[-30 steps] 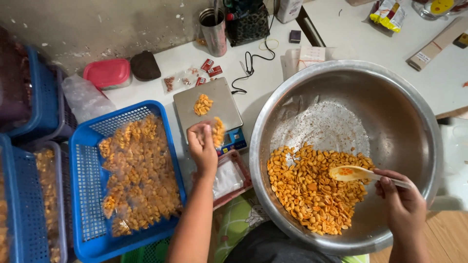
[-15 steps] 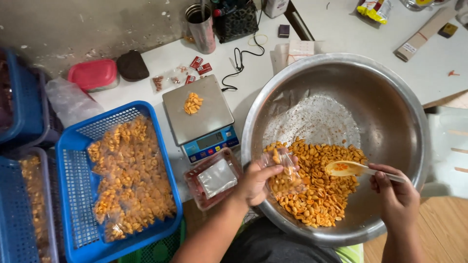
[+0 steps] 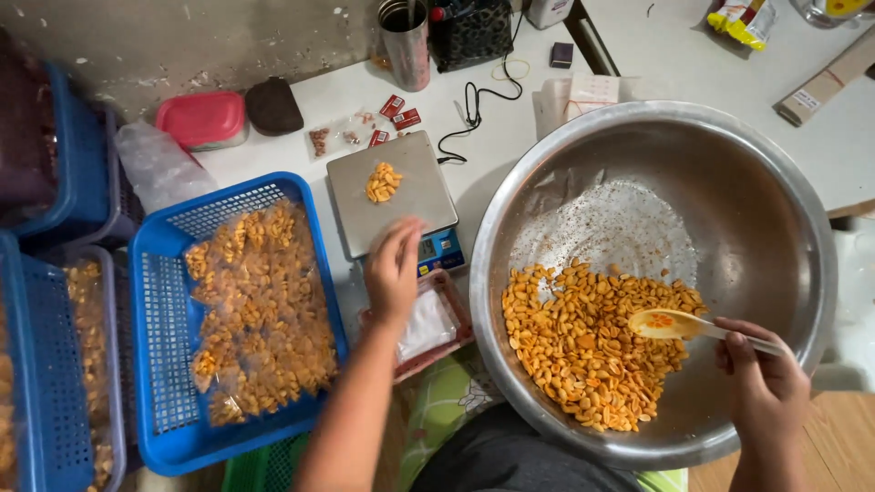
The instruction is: The person scoops orange snack pieces from a large metal bowl using a plastic spoon, weighs them on a digital scale, and transfers them into small plastic bags. The filled bags are placed into a blue basket. The process is repeated continuously throughout the clip.
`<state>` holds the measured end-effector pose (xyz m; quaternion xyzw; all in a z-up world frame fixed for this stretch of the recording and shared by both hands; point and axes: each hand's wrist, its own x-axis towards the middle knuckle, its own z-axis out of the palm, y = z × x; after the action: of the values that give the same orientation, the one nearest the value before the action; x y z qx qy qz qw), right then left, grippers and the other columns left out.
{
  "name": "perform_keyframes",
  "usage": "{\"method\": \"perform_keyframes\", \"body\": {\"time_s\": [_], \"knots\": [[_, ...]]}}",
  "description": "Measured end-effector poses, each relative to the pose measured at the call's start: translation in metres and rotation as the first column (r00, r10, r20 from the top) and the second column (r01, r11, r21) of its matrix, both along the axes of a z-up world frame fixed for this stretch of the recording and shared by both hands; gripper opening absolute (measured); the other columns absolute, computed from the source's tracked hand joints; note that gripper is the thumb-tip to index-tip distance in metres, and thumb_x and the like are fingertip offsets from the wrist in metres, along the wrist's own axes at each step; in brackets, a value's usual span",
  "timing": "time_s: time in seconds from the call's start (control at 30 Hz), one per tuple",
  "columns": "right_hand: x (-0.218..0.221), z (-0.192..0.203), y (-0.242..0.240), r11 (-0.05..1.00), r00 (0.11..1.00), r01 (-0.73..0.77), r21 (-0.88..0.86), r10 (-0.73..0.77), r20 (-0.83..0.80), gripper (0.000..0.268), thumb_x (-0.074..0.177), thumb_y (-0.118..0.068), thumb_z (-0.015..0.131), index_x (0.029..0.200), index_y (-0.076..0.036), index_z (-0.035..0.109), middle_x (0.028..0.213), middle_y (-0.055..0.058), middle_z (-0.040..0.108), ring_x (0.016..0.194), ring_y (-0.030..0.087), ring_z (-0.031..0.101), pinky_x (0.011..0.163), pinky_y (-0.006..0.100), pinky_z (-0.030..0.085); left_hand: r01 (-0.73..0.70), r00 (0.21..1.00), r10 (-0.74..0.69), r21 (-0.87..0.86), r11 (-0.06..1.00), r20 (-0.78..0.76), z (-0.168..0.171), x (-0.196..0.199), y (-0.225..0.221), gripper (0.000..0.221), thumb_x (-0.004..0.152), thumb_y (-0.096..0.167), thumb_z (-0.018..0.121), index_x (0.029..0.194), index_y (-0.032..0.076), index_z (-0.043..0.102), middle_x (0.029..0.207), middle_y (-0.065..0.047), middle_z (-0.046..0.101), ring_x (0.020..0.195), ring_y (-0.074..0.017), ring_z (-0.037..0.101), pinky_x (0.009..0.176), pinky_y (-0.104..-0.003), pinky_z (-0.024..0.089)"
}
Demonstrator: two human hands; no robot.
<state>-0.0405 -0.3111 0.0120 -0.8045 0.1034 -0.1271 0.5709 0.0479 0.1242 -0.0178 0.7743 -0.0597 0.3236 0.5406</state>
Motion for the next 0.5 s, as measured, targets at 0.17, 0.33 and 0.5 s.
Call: {"method": "perform_keyframes", "body": {"time_s": [0.17,0.33,0.5], "knots": [[-0.001,0.007,0.008,1.0,1.0,-0.023,-0.012,0.023,-0.019,0.018,0.117,-0.009,0.057,0.127,0.001,0.069,0.088,0.009,0.061,0.082,0.014,0.055,0.077,0.023,0.045,0.008,0.878,0.307,0.652,0.758,-0.366,-0.068,0.071,0.059,0.045,0.109,0.038,0.04,0.147,0.019,0.057,0.168,-0.005,0.029,0.154,-0.034,0.026,0.114,-0.052,0.034],[0.0,-0.003,0.005,0.994,0.998,0.058,-0.097,-0.061,-0.027,0.014,0.122,-0.011,0.06,0.129,-0.005,0.071,0.099,0.004,0.066,0.087,0.005,0.056,0.084,0.015,0.044,-0.379,0.926,0.364,0.278,0.883,0.105,-0.044,0.083,0.071,0.031,0.108,0.016,0.049,0.13,0.002,0.067,0.126,-0.018,0.067,0.121,-0.0337,0.063,0.107,-0.044,0.05],[0.002,-0.014,0.0,0.998,0.999,0.01,-0.069,-0.012,-0.031,0.017,0.128,-0.01,0.057,0.135,0.002,0.068,0.09,0.013,0.06,0.08,0.014,0.052,0.077,0.022,0.042,-0.437,0.864,0.503,-0.516,0.737,-0.013,-0.03,0.053,0.123,0.039,0.092,0.011,0.073,0.13,0.014,0.064,0.127,-0.009,0.068,0.112,-0.0211,0.068,0.094,-0.034,0.057]]}}
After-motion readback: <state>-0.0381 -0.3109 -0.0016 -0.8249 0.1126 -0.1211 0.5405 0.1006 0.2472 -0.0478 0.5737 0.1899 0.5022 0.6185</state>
